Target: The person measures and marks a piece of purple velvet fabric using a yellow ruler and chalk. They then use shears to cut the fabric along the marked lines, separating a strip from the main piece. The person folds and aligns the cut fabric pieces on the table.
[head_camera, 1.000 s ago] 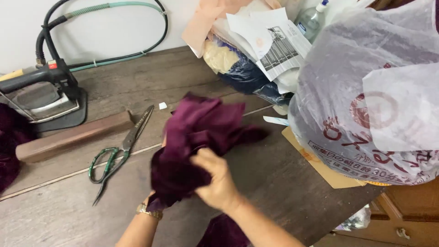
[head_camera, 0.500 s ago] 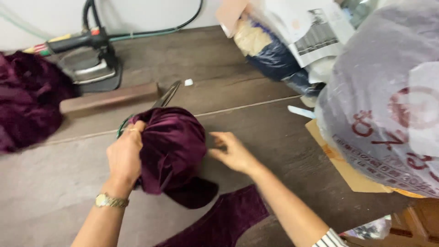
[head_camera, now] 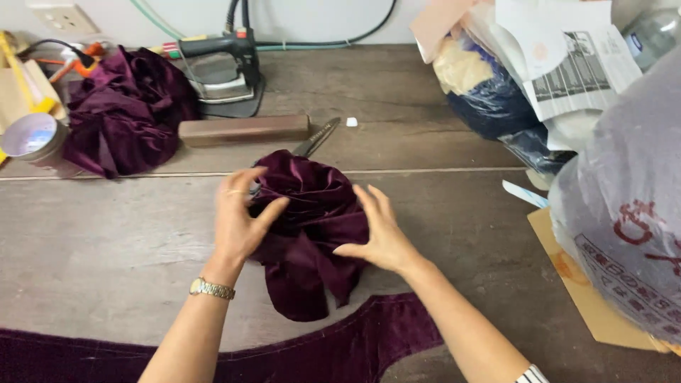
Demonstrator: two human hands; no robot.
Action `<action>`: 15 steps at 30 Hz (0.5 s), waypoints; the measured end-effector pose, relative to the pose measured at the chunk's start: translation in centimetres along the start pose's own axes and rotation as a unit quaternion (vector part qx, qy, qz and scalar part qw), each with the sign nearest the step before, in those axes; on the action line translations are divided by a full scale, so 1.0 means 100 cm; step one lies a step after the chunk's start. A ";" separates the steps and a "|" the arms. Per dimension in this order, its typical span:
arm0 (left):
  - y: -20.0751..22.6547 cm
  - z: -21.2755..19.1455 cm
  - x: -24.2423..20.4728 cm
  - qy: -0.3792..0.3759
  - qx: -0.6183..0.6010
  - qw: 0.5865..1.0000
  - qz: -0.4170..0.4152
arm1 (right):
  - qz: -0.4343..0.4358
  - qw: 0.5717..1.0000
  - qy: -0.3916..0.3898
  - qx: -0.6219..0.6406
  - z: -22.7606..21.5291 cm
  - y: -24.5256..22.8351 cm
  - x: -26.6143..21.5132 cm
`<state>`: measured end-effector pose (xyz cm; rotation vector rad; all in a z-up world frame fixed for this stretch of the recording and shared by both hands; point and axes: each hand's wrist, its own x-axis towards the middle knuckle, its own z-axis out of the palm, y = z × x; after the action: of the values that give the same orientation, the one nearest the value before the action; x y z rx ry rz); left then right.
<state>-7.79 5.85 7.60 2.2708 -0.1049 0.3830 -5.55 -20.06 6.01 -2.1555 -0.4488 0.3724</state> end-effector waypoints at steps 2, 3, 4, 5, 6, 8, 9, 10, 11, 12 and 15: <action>-0.025 0.004 -0.012 0.102 0.074 0.989 -0.076 | -0.024 0.999 -0.019 -0.042 0.008 -0.030 0.007; -0.044 0.014 -0.020 0.061 0.055 0.978 -0.192 | -0.035 0.994 -0.051 -0.088 0.012 -0.041 0.012; -0.062 0.024 -0.028 0.021 0.034 0.951 -0.306 | -0.045 0.987 -0.083 -0.133 0.017 -0.051 0.016; -0.043 0.031 -0.026 0.025 0.033 0.951 -0.305 | -0.048 0.986 -0.082 -0.136 0.026 -0.049 0.020; -0.024 0.038 -0.024 0.017 -0.077 0.934 -0.348 | -0.037 0.981 -0.115 -0.154 0.036 -0.047 0.024; -0.005 0.052 -0.017 0.010 -0.187 0.905 -0.382 | -0.029 0.973 -0.145 -0.175 0.050 -0.029 0.039; -0.005 0.061 -0.015 0.016 -0.231 0.895 -0.382 | -0.052 0.982 -0.068 -0.166 0.056 -0.012 0.048; -0.004 0.069 -0.013 0.023 -0.274 0.883 -0.380 | -0.074 0.985 0.010 -0.157 0.063 0.004 0.056; 0.000 0.077 -0.010 0.027 -0.275 0.883 -0.380 | -0.079 0.984 0.008 -0.158 0.055 0.022 0.061; 0.003 0.084 -0.006 0.009 -0.295 0.888 -0.352 | -0.078 0.979 0.069 -0.175 0.047 0.039 0.067; 0.022 0.116 0.002 -0.048 -0.359 0.899 -0.245 | -0.080 0.956 0.146 -0.242 -0.012 0.091 0.073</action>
<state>-5.26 -4.20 1.98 1.5035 0.2399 -0.0469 3.07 -22.69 -1.46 -2.5704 -0.5845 -0.1696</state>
